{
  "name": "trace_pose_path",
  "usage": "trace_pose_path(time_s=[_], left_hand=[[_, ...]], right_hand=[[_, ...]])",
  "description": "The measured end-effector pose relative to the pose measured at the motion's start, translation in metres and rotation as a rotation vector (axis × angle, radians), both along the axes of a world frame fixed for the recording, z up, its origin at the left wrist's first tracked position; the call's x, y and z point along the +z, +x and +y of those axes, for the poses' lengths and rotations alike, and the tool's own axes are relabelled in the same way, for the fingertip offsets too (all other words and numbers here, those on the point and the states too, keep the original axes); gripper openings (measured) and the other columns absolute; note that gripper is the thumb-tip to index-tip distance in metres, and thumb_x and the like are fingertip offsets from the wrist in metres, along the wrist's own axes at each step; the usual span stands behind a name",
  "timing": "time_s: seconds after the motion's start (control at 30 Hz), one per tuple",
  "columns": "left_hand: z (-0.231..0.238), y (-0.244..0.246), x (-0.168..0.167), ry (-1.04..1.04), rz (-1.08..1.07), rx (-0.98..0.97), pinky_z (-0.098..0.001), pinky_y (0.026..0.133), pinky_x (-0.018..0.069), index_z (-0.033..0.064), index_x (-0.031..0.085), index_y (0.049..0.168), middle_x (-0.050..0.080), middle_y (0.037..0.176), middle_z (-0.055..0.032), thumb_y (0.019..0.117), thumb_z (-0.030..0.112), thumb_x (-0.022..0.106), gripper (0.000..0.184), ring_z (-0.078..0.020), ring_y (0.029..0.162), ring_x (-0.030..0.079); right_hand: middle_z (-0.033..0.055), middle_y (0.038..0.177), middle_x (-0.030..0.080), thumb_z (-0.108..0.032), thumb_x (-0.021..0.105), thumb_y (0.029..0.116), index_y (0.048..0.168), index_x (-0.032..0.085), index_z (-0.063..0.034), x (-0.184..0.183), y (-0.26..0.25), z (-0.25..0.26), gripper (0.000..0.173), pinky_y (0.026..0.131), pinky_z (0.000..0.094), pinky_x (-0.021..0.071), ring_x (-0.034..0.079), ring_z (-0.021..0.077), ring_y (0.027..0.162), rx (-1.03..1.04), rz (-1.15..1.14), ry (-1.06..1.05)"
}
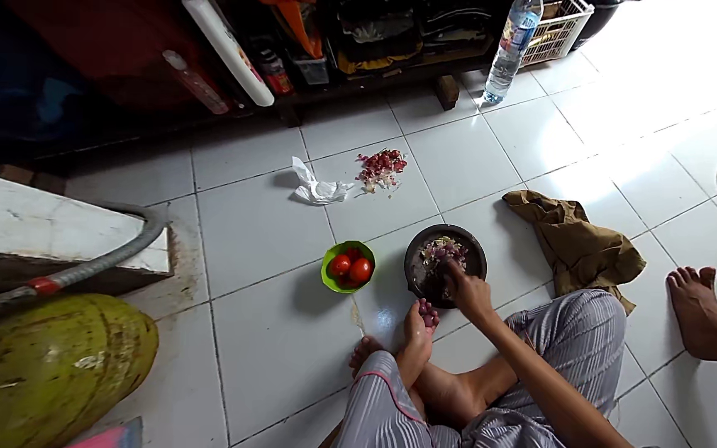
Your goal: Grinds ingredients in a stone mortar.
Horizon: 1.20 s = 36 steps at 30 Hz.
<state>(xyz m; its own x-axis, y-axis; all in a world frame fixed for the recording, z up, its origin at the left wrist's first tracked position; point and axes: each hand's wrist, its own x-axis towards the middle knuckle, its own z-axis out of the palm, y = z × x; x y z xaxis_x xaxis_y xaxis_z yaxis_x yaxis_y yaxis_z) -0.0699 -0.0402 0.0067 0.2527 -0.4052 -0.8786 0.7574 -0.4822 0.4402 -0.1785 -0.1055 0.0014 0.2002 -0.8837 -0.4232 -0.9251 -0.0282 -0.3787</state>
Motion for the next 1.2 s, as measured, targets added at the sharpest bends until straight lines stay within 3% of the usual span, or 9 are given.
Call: trace_pose_path(time_s=[0.17, 0.33, 0.43, 0.53, 0.73, 0.83, 0.93, 1.1, 1.2], left_hand=[[-0.001, -0.006, 0.001, 0.000, -0.002, -0.048, -0.0204, 0.055, 0.0457, 0.0012, 0.051, 0.114, 0.051, 0.082, -0.0046, 0.1124, 0.020, 0.031, 0.028, -0.0092, 0.059, 0.051], [0.002, 0.001, -0.005, 0.022, -0.012, -0.028, -0.0207, 0.053, 0.0448, 0.0042, 0.053, 0.096, 0.051, 0.074, -0.0037, 0.1095, 0.016, 0.037, 0.024, -0.0098, 0.055, 0.049], [0.001, 0.001, -0.002, 0.004, -0.029, -0.048, -0.0211, 0.056, 0.0451, 0.0003, 0.051, 0.112, 0.049, 0.085, -0.0056, 0.1108, 0.015, 0.034, 0.023, -0.0106, 0.062, 0.050], [0.002, -0.003, -0.003, 0.012, -0.015, -0.067, -0.0213, 0.057, 0.0456, -0.0001, 0.052, 0.116, 0.050, 0.086, -0.0057, 0.1108, 0.015, 0.034, 0.024, -0.0103, 0.062, 0.050], [0.003, 0.001, -0.009, 0.029, -0.009, -0.021, -0.0207, 0.053, 0.0455, 0.0045, 0.053, 0.097, 0.052, 0.075, -0.0040, 0.1094, 0.016, 0.037, 0.022, -0.0097, 0.056, 0.050], [-0.001, -0.002, -0.002, 0.019, -0.008, -0.032, -0.0203, 0.056, 0.0444, 0.0008, 0.051, 0.110, 0.049, 0.083, -0.0050, 0.1104, 0.014, 0.035, 0.021, -0.0099, 0.060, 0.049], [0.004, -0.004, -0.004, 0.023, -0.007, -0.063, -0.0209, 0.054, 0.0459, 0.0025, 0.053, 0.106, 0.051, 0.080, -0.0044, 0.1103, 0.016, 0.036, 0.022, -0.0097, 0.058, 0.050], [0.004, 0.002, 0.000, 0.046, -0.030, -0.045, -0.0235, 0.058, 0.0457, 0.0022, 0.054, 0.103, 0.052, 0.080, -0.0055, 0.1108, 0.015, 0.034, 0.026, -0.0127, 0.061, 0.051], [0.002, 0.000, -0.005, 0.026, 0.004, -0.044, -0.0211, 0.055, 0.0450, 0.0019, 0.052, 0.105, 0.049, 0.081, -0.0048, 0.1102, 0.014, 0.035, 0.022, -0.0105, 0.059, 0.049]], right_hand=[[0.0255, 0.117, 0.071, -0.040, 0.038, 0.1116, 0.159, 0.042, -0.0196, 0.026, 0.000, -0.028, 0.052, 0.095, 0.0615, 0.0482, 0.067, 0.0460, 0.111, 0.028, 0.036, 0.162], [0.0226, 0.101, 0.074, -0.040, 0.040, 0.1108, 0.160, 0.039, -0.0194, 0.025, 0.008, -0.012, 0.054, 0.087, 0.0600, 0.0517, 0.071, 0.0448, 0.098, -0.012, 0.028, 0.040], [0.0245, 0.104, 0.074, -0.037, 0.039, 0.1107, 0.161, 0.037, -0.0184, -0.006, 0.008, -0.006, 0.054, 0.088, 0.0607, 0.0512, 0.070, 0.0463, 0.100, 0.057, 0.054, 0.106], [0.0261, 0.122, 0.070, -0.041, 0.039, 0.1112, 0.159, 0.041, -0.0185, 0.018, 0.000, -0.027, 0.053, 0.098, 0.0619, 0.0477, 0.065, 0.0462, 0.115, 0.019, 0.027, 0.200], [0.0224, 0.097, 0.075, -0.039, 0.041, 0.1101, 0.159, 0.041, -0.0178, 0.020, 0.010, -0.009, 0.053, 0.084, 0.0597, 0.0525, 0.071, 0.0445, 0.094, 0.001, 0.027, 0.012], [0.0250, 0.107, 0.073, -0.036, 0.040, 0.1107, 0.161, 0.038, -0.0165, 0.001, 0.014, -0.014, 0.054, 0.090, 0.0608, 0.0502, 0.069, 0.0465, 0.103, 0.094, 0.081, 0.123], [0.0243, 0.124, 0.069, -0.042, 0.039, 0.1112, 0.158, 0.043, -0.0175, 0.030, 0.007, -0.036, 0.052, 0.100, 0.0609, 0.0468, 0.064, 0.0442, 0.118, 0.051, 0.051, 0.211], [0.0237, 0.103, 0.074, -0.041, 0.040, 0.1106, 0.160, 0.040, -0.0177, 0.025, 0.012, -0.016, 0.054, 0.088, 0.0606, 0.0517, 0.071, 0.0452, 0.100, 0.028, 0.053, 0.056], [0.0250, 0.109, 0.073, -0.039, 0.038, 0.1109, 0.162, 0.035, -0.0168, -0.002, 0.013, -0.016, 0.056, 0.091, 0.0606, 0.0503, 0.069, 0.0459, 0.105, 0.093, 0.072, 0.138]])
